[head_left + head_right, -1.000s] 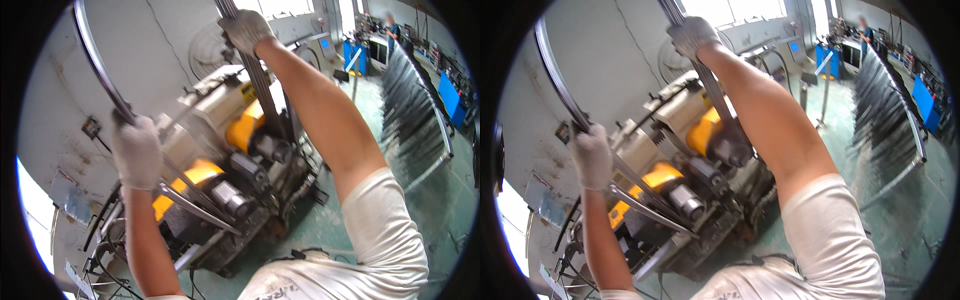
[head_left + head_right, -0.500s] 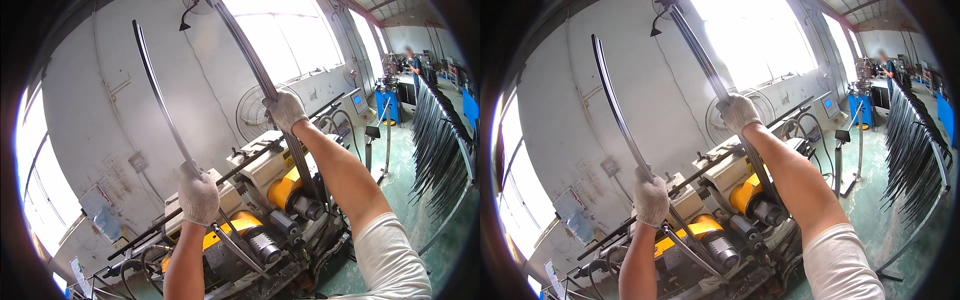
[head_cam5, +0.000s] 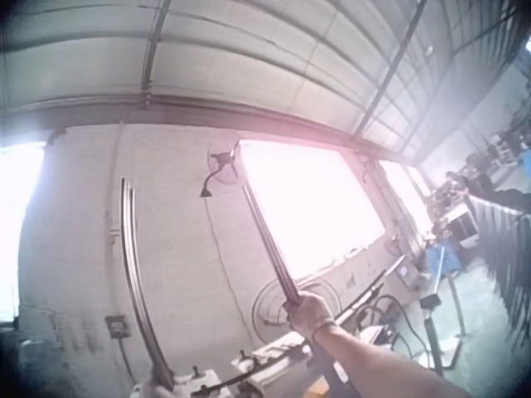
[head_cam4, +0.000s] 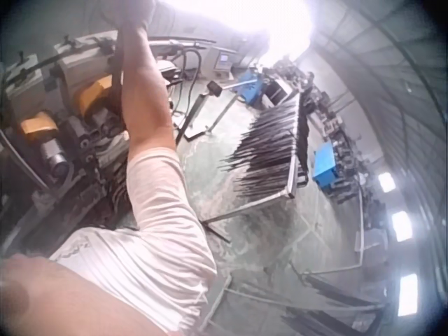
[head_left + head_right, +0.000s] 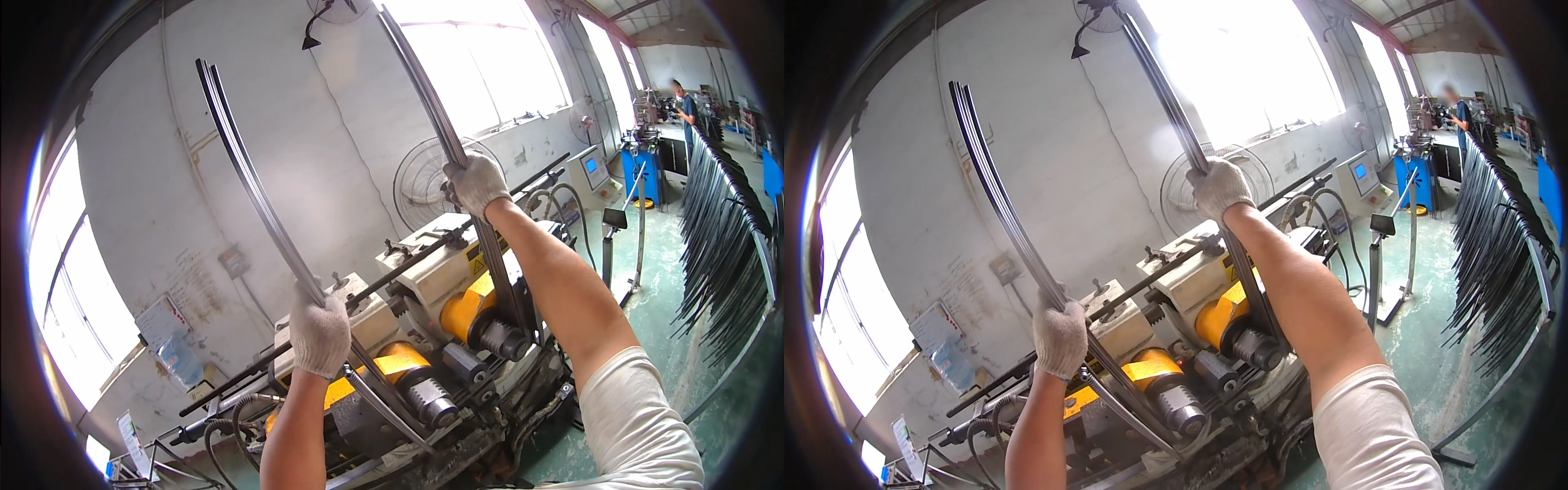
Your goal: The person feeds straight metal rods into a bending machine, removes the bent pieces, and stacks them. The person then measures a bent rod on a wooden workbench with a tape measure and places it back on the stack. This cycle repeats throughout the clip.
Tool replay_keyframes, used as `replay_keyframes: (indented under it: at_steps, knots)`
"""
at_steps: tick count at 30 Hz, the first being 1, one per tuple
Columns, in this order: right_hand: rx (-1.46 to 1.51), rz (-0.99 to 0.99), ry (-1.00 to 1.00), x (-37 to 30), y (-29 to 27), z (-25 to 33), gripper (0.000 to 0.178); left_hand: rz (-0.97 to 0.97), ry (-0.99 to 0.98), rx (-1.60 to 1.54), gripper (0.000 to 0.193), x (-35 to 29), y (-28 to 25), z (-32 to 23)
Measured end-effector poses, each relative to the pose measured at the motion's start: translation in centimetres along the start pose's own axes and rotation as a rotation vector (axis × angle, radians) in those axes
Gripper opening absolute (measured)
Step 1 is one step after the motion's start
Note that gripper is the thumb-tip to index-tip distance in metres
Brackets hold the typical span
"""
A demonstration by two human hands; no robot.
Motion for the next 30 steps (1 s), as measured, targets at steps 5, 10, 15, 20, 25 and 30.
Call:
replay_keyframes:
  at_steps: [5,10,15,20,25,30]
  knots:
    - [-0.037,-0.016,0.068,-3.9,-1.9,1.7,0.033,0.19,-0.077,-0.006,0.028,-0.9,-1.2,0.6]
    - [-0.179,-0.062,-0.07,-3.9,-2.7,3.1,0.044,0.359,0.087,0.042,0.024,0.2,-1.5,2.7]
    - [-0.079,-0.454,-0.2,-14.5,-9.3,2.4,0.04,0.388,-0.229,-0.048,0.028,-1.0,-0.7,1.4]
    - [0.19,-0.393,0.376,-36.0,-14.8,-7.6,0.013,0.386,-0.288,0.019,0.043,-1.4,-1.8,1.9]
    - [0.298,-0.082,1.104,-49.3,-11.8,-16.6,0.036,0.374,-0.242,0.11,0.055,-1.0,-2.5,0.9]
    - [0.578,0.099,1.249,-48.8,-7.3,-18.9,0.039,0.443,-0.226,0.173,0.052,-1.0,-2.9,3.4]
Point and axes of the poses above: each hand's wrist, its own x-axis towards the middle knuckle, its own y-axis out of the palm, z = x × y, the point moved 6 cm from there along x, towards the middle knuckle, and after that the axes turned 14 degrees about -z, right-handed, at the moved point
